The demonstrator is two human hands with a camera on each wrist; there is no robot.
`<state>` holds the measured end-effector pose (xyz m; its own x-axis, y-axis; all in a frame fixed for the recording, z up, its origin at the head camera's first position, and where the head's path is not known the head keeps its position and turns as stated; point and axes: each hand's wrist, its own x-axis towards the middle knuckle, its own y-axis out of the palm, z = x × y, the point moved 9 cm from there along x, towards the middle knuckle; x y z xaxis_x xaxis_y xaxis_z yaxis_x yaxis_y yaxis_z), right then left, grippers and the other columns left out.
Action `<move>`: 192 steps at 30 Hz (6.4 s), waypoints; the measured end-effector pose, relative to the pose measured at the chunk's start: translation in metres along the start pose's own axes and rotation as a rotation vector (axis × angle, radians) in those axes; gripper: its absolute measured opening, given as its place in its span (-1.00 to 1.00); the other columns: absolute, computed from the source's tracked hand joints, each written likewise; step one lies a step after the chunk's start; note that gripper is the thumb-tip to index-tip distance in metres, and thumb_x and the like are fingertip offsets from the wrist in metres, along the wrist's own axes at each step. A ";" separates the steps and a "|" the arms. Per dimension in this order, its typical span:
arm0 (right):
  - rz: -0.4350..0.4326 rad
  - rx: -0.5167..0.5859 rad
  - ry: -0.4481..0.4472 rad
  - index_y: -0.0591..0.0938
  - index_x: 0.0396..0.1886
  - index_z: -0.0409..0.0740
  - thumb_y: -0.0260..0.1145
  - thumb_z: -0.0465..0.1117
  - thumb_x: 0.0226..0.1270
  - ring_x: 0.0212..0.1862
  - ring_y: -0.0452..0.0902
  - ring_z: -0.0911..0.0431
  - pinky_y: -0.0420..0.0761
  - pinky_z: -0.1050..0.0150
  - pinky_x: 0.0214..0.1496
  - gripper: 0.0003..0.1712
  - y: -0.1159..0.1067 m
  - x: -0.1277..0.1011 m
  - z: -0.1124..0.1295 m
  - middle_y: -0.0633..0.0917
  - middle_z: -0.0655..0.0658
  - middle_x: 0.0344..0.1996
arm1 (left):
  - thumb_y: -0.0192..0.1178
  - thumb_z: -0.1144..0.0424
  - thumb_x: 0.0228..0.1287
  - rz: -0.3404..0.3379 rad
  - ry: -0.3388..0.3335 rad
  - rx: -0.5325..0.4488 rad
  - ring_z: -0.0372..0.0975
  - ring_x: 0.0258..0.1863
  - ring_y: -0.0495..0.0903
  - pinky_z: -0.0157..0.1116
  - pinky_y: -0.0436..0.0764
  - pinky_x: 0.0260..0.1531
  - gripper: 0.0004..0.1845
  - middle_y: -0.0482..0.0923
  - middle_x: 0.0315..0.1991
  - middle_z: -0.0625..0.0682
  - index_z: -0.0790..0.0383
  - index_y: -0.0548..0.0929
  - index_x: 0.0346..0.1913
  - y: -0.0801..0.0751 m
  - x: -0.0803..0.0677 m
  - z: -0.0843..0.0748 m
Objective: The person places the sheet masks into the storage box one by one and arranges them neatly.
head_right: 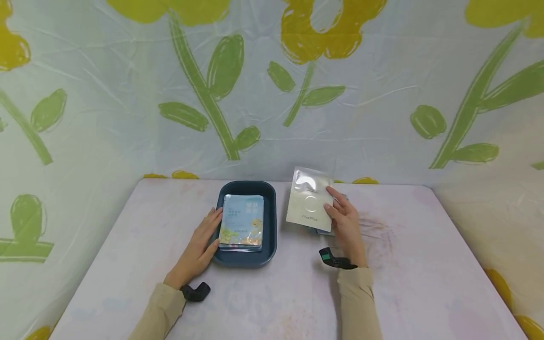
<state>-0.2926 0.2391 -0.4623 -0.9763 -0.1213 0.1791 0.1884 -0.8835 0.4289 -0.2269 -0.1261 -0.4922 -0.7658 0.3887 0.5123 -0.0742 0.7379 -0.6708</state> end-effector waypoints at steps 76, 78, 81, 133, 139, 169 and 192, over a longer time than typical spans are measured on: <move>0.262 -0.589 0.291 0.12 0.54 -0.30 0.18 -0.22 0.48 0.56 -0.10 -0.14 0.09 -0.11 0.50 -0.25 0.168 -0.011 -0.074 0.03 -0.27 0.56 | 0.03 0.26 0.39 -0.009 0.010 -0.015 0.13 0.52 -0.01 0.22 0.05 0.41 -0.32 0.07 0.55 0.15 0.34 0.16 0.52 -0.005 0.002 -0.008; 0.261 -0.581 0.288 0.12 0.54 -0.28 0.18 -0.22 0.48 0.56 -0.10 -0.13 0.10 -0.10 0.50 -0.25 0.167 -0.011 -0.075 0.03 -0.27 0.56 | 0.04 0.27 0.38 -0.011 0.015 -0.014 0.15 0.52 0.00 0.22 0.06 0.40 -0.32 0.08 0.54 0.17 0.36 0.17 0.51 -0.005 0.002 -0.008; 0.252 -0.563 0.280 0.14 0.54 -0.23 0.17 -0.22 0.49 0.55 -0.08 -0.13 0.11 -0.07 0.50 -0.28 0.166 -0.010 -0.074 0.03 -0.26 0.56 | 0.04 0.26 0.38 -0.012 0.016 -0.012 0.15 0.52 0.00 0.22 0.06 0.40 -0.32 0.08 0.55 0.16 0.35 0.17 0.52 -0.005 0.002 -0.008; -0.597 -1.173 0.248 0.18 0.45 -0.47 0.44 0.01 0.21 0.36 0.02 -0.41 0.06 -0.29 0.38 0.02 -0.052 -0.021 -0.013 0.18 -0.58 0.33 | -0.05 0.14 0.47 -0.015 0.029 -0.004 0.12 0.52 -0.01 0.23 0.06 0.40 -0.34 0.05 0.56 0.13 0.30 0.14 0.54 -0.003 -0.001 -0.004; -0.564 -1.265 0.339 0.10 0.48 -0.44 0.52 0.01 0.09 0.37 -0.07 -0.44 -0.06 -0.35 0.39 0.16 -0.057 -0.020 -0.020 0.08 -0.58 0.36 | -0.03 0.16 0.45 -0.017 0.031 -0.005 0.12 0.52 0.00 0.24 0.07 0.39 -0.34 0.06 0.55 0.13 0.29 0.15 0.54 -0.005 0.000 -0.005; -0.780 -0.909 0.286 0.39 0.37 -0.40 0.24 -0.29 0.36 -0.01 0.47 -0.07 0.46 0.35 -0.22 -0.39 -0.092 -0.032 -0.008 0.55 -0.40 0.09 | -0.03 0.17 0.44 -0.027 0.038 -0.020 0.13 0.52 0.01 0.25 0.07 0.39 -0.34 0.07 0.55 0.14 0.34 0.17 0.52 -0.006 0.001 -0.007; -0.751 -0.746 0.247 0.41 0.45 -0.07 0.02 -0.38 0.46 0.40 0.22 -0.04 0.38 0.08 0.37 -0.42 -0.084 -0.029 -0.014 0.29 -0.27 0.45 | -0.02 0.17 0.44 -0.019 0.017 -0.020 0.10 0.53 -0.01 0.19 0.04 0.43 -0.33 0.05 0.56 0.12 0.29 0.15 0.54 -0.004 -0.001 -0.005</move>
<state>-0.2816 0.3103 -0.5158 -0.8256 0.5507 -0.1234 -0.4961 -0.8124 -0.3065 -0.2224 -0.1272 -0.4873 -0.7532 0.3838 0.5342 -0.0755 0.7563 -0.6498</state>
